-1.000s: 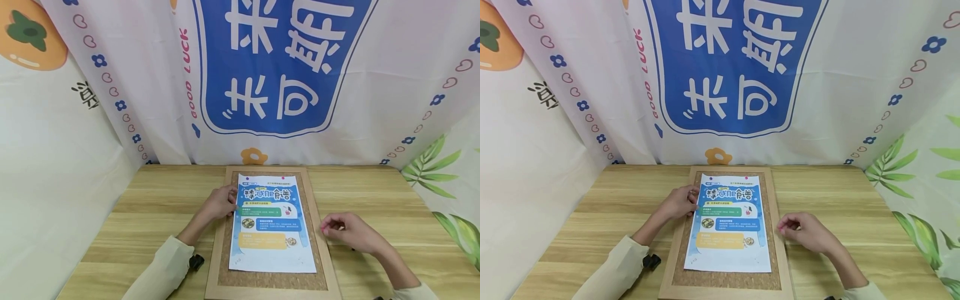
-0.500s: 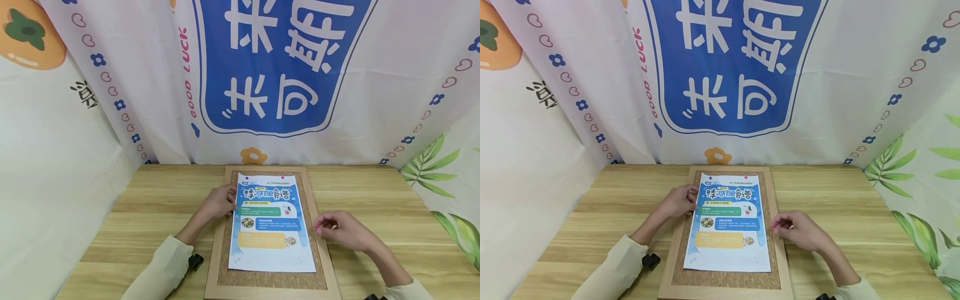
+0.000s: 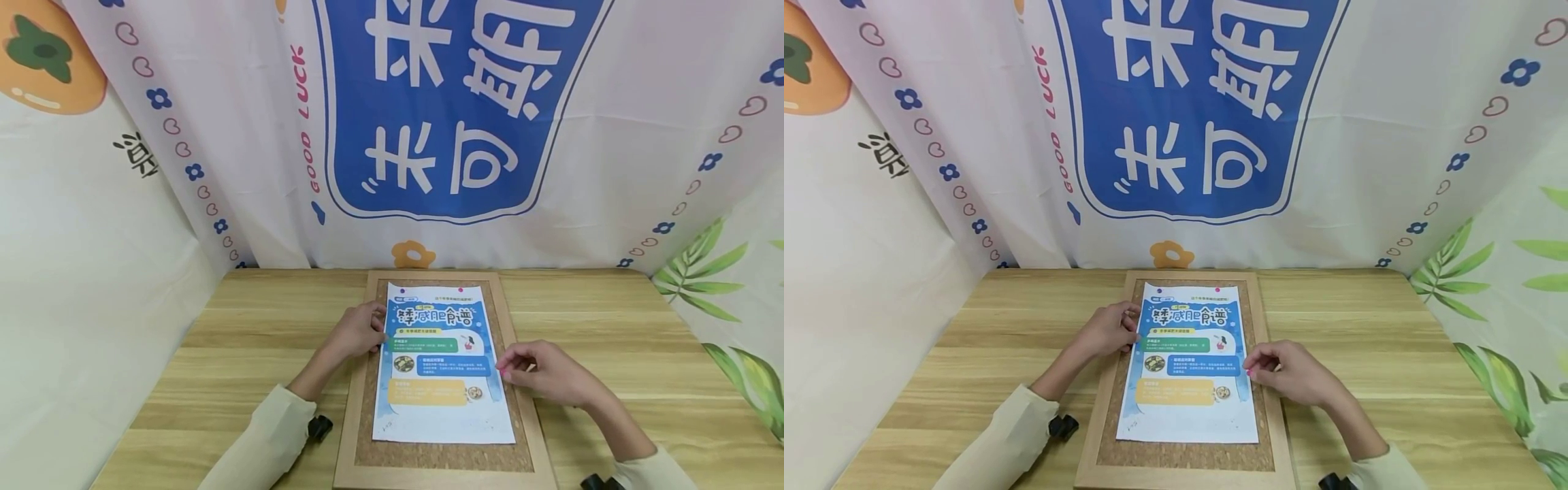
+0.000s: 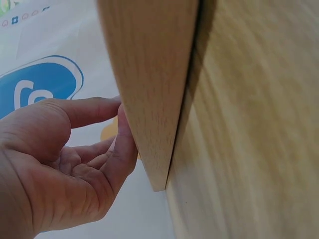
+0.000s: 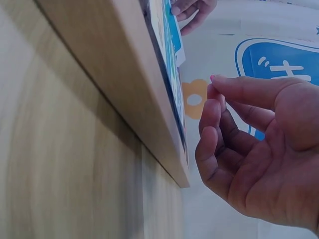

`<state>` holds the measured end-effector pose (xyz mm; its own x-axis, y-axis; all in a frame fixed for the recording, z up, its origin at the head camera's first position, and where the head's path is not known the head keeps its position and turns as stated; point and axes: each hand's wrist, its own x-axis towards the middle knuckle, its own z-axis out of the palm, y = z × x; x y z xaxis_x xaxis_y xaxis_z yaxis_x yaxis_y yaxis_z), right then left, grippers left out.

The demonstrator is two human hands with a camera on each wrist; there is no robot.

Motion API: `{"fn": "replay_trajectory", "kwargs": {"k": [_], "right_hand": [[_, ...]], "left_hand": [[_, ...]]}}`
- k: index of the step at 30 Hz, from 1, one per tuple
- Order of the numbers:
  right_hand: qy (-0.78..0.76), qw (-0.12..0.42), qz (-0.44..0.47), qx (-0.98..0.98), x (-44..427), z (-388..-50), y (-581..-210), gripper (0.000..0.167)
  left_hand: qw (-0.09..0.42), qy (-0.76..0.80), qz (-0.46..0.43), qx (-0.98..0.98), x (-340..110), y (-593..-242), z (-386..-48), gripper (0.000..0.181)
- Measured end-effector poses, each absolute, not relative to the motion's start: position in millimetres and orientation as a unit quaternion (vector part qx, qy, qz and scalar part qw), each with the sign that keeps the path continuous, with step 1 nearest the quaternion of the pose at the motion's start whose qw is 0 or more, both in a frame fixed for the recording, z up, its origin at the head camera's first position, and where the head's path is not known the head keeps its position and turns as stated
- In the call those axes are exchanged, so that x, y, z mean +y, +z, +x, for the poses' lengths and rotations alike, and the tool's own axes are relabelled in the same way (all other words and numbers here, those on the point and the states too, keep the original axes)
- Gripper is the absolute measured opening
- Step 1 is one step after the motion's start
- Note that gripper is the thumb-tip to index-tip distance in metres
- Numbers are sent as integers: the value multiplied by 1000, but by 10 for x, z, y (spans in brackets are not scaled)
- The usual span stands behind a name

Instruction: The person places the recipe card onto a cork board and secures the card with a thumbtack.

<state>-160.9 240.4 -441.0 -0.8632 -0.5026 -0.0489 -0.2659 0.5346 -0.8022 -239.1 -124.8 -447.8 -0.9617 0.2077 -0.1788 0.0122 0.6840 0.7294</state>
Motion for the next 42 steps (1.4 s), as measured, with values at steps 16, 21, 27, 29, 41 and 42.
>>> {"fn": "replay_trajectory", "kwargs": {"k": [16, 21, 27, 29, 41, 42], "right_hand": [[-430, 161, -230, 858, 2147, -1638, -4357, 9], [-426, 161, -239, 858, 2072, -1641, -4365, 7], [-433, 165, -248, 851, 1998, -1636, -4378, 6], [-431, 167, -246, 852, 1978, -1635, -4386, 6], [-424, 171, -255, 852, 1861, -1635, -4373, 5], [-425, 171, -257, 851, 1851, -1635, -4365, 5]], "left_hand": [[121, 394, 66, 909, -1253, -4467, -2391, 53], [122, 394, 66, 909, -1252, -4470, -2391, 54], [124, 392, 67, 909, -1252, -4474, -2394, 54], [124, 391, 69, 909, -1252, -4477, -2395, 54], [123, 390, 67, 910, -1250, -4493, -2401, 53], [124, 390, 67, 910, -1250, -4491, -2401, 53]]}}
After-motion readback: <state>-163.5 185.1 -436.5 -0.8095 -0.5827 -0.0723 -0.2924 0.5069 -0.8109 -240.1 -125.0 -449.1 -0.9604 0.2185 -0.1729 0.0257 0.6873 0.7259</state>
